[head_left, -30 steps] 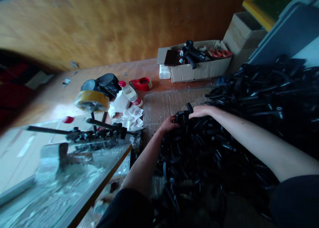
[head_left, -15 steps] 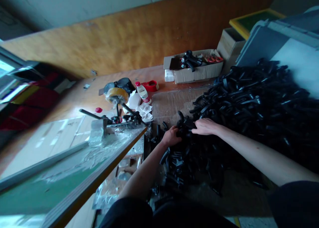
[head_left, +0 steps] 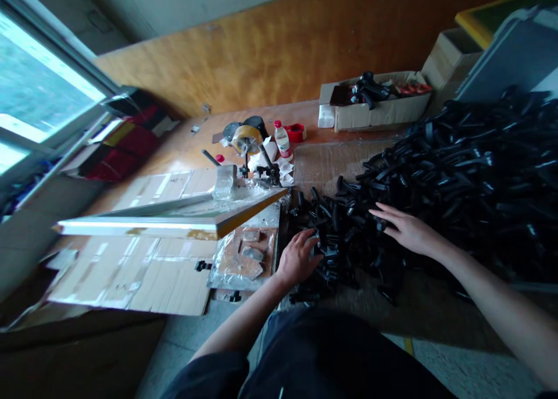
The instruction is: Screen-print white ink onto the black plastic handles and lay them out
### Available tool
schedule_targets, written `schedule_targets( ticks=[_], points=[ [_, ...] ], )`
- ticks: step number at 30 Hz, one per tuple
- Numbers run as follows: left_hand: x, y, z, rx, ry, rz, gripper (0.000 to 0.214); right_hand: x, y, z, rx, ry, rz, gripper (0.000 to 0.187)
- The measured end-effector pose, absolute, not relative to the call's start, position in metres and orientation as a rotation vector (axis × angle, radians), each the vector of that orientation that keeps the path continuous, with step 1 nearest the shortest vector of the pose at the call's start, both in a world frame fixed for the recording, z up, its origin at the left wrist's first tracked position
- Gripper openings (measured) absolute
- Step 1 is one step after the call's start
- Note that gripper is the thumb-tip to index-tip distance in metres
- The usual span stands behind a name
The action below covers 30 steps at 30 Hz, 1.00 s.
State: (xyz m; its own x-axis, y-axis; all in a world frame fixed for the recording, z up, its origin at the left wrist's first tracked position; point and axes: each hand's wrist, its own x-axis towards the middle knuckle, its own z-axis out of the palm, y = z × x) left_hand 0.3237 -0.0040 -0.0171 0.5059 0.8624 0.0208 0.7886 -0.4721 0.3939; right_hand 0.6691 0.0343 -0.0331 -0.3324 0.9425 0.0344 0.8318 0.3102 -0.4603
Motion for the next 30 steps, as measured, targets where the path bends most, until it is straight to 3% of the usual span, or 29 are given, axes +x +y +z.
schedule_targets(
  ticks=[7, 18, 25, 30],
  points=[
    [0.278, -0.096, -0.068, 2.353, 1.264, -0.354, 0.06, 0.65, -0.008, -0.03, -1.588, -2.087, 0.441, 0.051],
    [0.299, -0.096, -0.102, 2.495, 1.158, -0.498, 0.078, 0.624, -0.047, -0.048, -1.731, -1.975, 0.228, 0.04],
    [0.32, -0.101, -0.092, 2.233, 1.219, -0.326, 0.039, 0.609, -0.021, -0.044, -2.0, -1.823, 0.41, 0.039],
    [0.328, -0.091, -0.087, 2.072, 1.278, 0.094, 0.038, 0.605, -0.011, -0.044, -2.046, -1.768, 0.458, 0.037]
  ],
)
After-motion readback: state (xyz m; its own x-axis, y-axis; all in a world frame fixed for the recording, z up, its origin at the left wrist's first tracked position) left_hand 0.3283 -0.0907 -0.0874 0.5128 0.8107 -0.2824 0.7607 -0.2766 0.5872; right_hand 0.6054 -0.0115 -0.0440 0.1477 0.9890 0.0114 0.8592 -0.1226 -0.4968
